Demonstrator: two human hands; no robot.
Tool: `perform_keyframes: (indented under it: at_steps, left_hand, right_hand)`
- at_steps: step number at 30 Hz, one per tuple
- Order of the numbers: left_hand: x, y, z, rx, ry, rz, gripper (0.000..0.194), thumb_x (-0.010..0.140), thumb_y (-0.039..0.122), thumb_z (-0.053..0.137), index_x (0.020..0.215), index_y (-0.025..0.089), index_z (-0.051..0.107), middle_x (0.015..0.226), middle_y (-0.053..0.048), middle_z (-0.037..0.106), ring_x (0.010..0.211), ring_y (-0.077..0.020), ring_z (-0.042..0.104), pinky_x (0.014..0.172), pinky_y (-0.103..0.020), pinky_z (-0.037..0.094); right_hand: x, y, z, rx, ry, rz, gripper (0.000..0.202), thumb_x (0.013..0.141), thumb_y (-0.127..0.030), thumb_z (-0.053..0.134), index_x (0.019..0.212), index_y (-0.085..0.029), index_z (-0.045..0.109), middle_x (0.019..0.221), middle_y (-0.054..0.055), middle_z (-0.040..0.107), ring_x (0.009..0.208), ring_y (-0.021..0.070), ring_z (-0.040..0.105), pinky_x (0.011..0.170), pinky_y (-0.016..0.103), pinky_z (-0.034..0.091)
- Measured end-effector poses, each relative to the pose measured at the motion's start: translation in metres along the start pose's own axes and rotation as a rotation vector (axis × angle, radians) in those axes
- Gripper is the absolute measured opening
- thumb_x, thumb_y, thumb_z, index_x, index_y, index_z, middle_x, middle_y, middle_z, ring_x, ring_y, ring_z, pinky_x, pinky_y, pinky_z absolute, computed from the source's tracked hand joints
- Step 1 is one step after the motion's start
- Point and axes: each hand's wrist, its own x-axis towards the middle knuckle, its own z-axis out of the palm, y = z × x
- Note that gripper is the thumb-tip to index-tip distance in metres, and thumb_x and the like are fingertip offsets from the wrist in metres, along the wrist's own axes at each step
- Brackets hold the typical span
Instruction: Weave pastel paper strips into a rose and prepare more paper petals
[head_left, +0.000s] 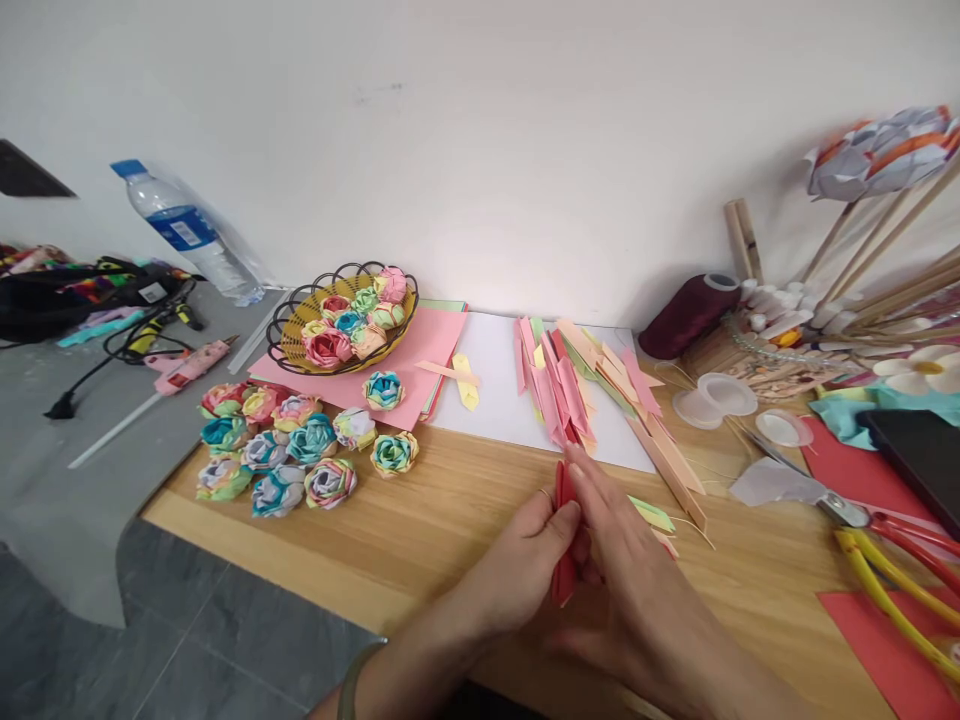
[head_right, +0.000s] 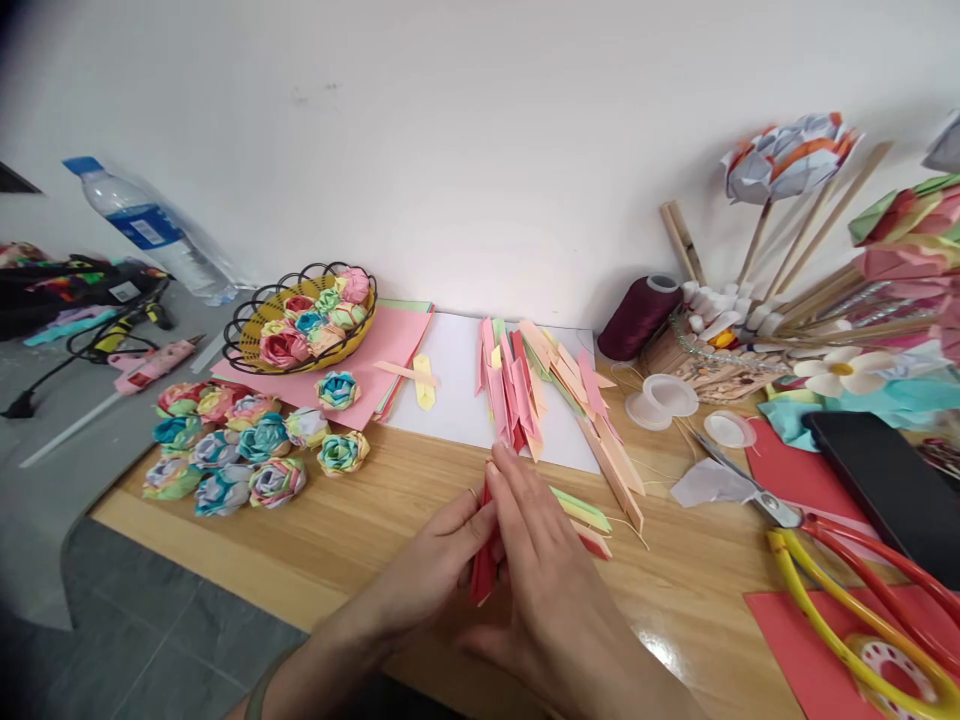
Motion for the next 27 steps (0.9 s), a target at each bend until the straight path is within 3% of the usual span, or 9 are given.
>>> perform_keyframes:
  at_steps: [5,10,13,15,17,18,23,27]
  left_hand:
    - [0.0,-0.001,-0.003,0.045,-0.022,0.013,0.035,0.072,0.046,0.061,0.085,0.015,0.053,0.063,0.004,0.045,0.055,-0.0078,0.047,0.058,-0.023,0.034]
    - [0.002,-0.002,-0.003,0.02,-0.075,-0.026,0.038,0.068,0.05,0.063,0.075,0.015,0.049,0.061,0.005,0.047,0.05,-0.0059,0.047,0.054,-0.022,0.035]
    - [0.002,-0.002,-0.004,-0.031,-0.042,-0.068,0.039,0.066,0.049,0.065,0.073,0.015,0.047,0.058,0.006,0.046,0.047,-0.0051,0.046,0.05,-0.021,0.034]
    - [0.002,-0.001,-0.006,-0.075,0.042,-0.049,0.039,0.065,0.048,0.067,0.072,0.015,0.045,0.057,0.007,0.044,0.046,-0.0043,0.043,0.05,-0.02,0.035]
    - [0.002,0.001,-0.009,-0.109,0.144,0.0,0.039,0.064,0.046,0.068,0.07,0.016,0.044,0.055,0.008,0.042,0.046,-0.0031,0.039,0.051,-0.019,0.036]
    - [0.002,0.001,-0.011,-0.124,0.185,0.022,0.039,0.064,0.045,0.069,0.07,0.016,0.044,0.055,0.008,0.041,0.045,-0.0027,0.038,0.051,-0.019,0.036]
    - [0.001,-0.001,-0.019,-0.171,0.26,0.037,0.041,0.062,0.044,0.071,0.073,0.016,0.044,0.055,0.008,0.04,0.045,-0.0028,0.036,0.047,-0.017,0.032]
    - [0.0,-0.008,-0.021,-0.159,0.256,0.043,0.042,0.063,0.046,0.07,0.072,0.016,0.043,0.055,0.007,0.042,0.046,-0.0034,0.037,0.046,-0.018,0.031]
  right_hand:
    - [-0.001,0.001,0.006,0.076,0.056,0.072,0.096,0.069,-0.018,0.062,0.143,-0.022,0.001,0.137,0.014,0.039,0.121,0.0257,0.045,0.091,0.04,0.046]
    - [-0.005,0.0,0.003,0.29,-0.044,0.204,0.105,0.066,-0.023,0.068,0.142,-0.028,-0.005,0.14,0.015,0.035,0.11,0.0241,0.055,0.063,0.026,0.056]
    - [-0.007,0.007,-0.011,0.333,-0.06,0.188,0.098,0.071,-0.033,0.066,0.143,-0.028,-0.001,0.142,0.013,0.033,0.119,0.0253,0.047,0.076,0.033,0.054]
    - [-0.007,0.019,-0.023,0.23,0.006,0.194,0.068,0.081,-0.034,0.055,0.14,-0.028,0.022,0.138,0.009,0.041,0.122,0.0236,0.043,0.09,0.038,0.047]
    - [-0.008,0.033,-0.031,0.043,0.138,0.219,0.037,0.087,-0.031,0.047,0.124,-0.026,0.047,0.123,0.008,0.055,0.114,0.0227,0.05,0.091,0.041,0.045]
    - [-0.009,0.04,-0.032,-0.042,0.163,0.217,0.032,0.088,-0.032,0.045,0.117,-0.024,0.053,0.116,0.009,0.058,0.109,0.0232,0.054,0.089,0.042,0.046]
    - [-0.018,0.052,-0.019,-0.304,0.048,0.155,0.041,0.085,-0.04,0.047,0.118,-0.016,0.052,0.111,0.013,0.059,0.104,0.0288,0.053,0.083,0.046,0.048]
    - [-0.019,0.048,-0.012,-0.363,0.064,0.202,0.041,0.086,-0.039,0.045,0.118,-0.015,0.05,0.111,0.013,0.059,0.102,0.0279,0.054,0.083,0.045,0.048]
